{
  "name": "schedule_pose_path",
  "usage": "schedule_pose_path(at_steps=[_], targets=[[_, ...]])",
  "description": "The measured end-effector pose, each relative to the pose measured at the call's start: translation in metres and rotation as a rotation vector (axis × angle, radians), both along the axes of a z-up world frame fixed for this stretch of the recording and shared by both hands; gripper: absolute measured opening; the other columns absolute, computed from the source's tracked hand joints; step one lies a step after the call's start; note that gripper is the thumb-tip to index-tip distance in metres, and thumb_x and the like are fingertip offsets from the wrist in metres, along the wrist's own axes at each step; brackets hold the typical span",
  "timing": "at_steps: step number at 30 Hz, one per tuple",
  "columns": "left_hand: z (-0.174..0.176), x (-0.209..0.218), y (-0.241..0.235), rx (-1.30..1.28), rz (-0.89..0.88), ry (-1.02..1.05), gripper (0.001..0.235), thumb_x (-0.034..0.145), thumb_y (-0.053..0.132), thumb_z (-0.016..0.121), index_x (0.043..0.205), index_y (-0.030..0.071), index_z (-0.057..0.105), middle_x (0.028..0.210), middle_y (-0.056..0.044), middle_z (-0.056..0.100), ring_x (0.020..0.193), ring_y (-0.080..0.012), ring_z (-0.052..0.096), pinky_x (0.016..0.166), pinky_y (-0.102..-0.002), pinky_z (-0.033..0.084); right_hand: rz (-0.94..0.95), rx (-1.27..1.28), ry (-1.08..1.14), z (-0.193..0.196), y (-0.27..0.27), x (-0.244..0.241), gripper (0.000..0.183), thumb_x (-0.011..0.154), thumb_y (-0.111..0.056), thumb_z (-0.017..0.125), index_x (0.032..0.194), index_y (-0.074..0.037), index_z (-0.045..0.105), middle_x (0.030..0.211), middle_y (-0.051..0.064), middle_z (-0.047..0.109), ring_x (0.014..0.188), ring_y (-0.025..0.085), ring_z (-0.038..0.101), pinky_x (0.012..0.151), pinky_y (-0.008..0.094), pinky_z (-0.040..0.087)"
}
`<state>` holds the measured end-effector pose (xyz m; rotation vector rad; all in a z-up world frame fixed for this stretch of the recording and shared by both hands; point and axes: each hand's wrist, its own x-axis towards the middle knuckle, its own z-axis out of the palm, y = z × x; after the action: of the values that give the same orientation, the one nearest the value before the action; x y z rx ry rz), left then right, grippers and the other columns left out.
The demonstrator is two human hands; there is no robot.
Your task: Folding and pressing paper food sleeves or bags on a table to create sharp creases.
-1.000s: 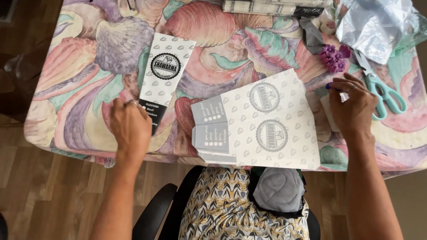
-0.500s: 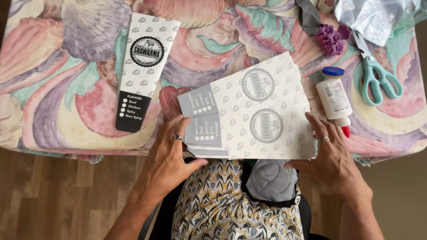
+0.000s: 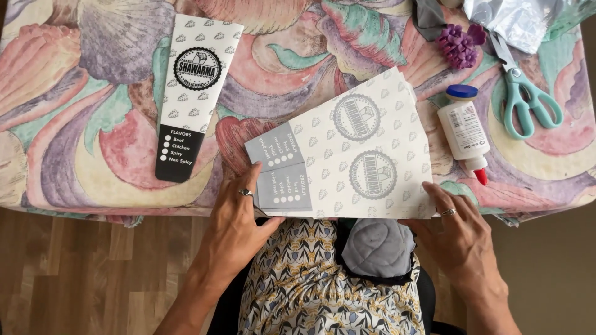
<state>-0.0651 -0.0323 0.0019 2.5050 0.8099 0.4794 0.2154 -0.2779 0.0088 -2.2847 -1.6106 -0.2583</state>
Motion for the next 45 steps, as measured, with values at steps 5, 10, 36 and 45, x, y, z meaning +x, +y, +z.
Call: schedule_pose_path(at_steps=[5,10,36,45], targets=[[-0.014,-0.003,0.0,0.075,-0.043,-0.011,0.122,0.069,0.025,0.097,0.159,-0.001,0.019,0.136,-0.025,0.058,0.124,-0.0366,0.059,0.116,-0.053,0.044,-0.145,-0.14,0.187,-0.009,0.003,0.004,0.103,0.071,-0.045,0.084,0.155,-0.003,0.041,0.129,0.02,0.062,0.12,0.041,0.056,0.098,0.055,0.049],[-0.013,-0.002,0.005,0.096,-0.045,0.003,0.118,0.067,0.023,0.097,0.157,-0.003,0.024,0.134,-0.024,0.058,0.125,-0.0362,0.056,0.114,-0.047,0.049,-0.262,-0.266,0.273,-0.004,0.014,0.006,0.099,0.068,-0.026,0.084,0.155,-0.008,0.04,0.106,0.017,0.06,0.103,0.035,0.055,0.09,0.05,0.048],[0.048,0.016,0.028,-0.723,0.25,0.012,0.114,0.056,0.016,0.097,0.155,0.011,0.04,0.133,-0.008,0.066,0.094,-0.0185,0.073,0.079,-0.031,0.063,-0.385,0.084,1.497,0.052,0.045,0.031,0.071,0.081,-0.016,0.06,0.146,0.01,0.05,0.135,0.019,0.066,0.116,0.026,0.062,0.101,0.039,0.05],[0.044,0.034,0.051,-1.184,0.462,-0.321,0.041,0.071,0.0,0.084,0.109,-0.008,0.071,0.104,-0.02,0.08,0.091,-0.0244,0.076,0.083,-0.031,0.064,-0.426,-0.012,1.598,0.02,0.066,0.061,0.03,0.087,-0.009,0.075,0.108,0.009,0.066,0.096,0.02,0.074,0.071,0.027,0.069,0.057,0.035,0.056]])
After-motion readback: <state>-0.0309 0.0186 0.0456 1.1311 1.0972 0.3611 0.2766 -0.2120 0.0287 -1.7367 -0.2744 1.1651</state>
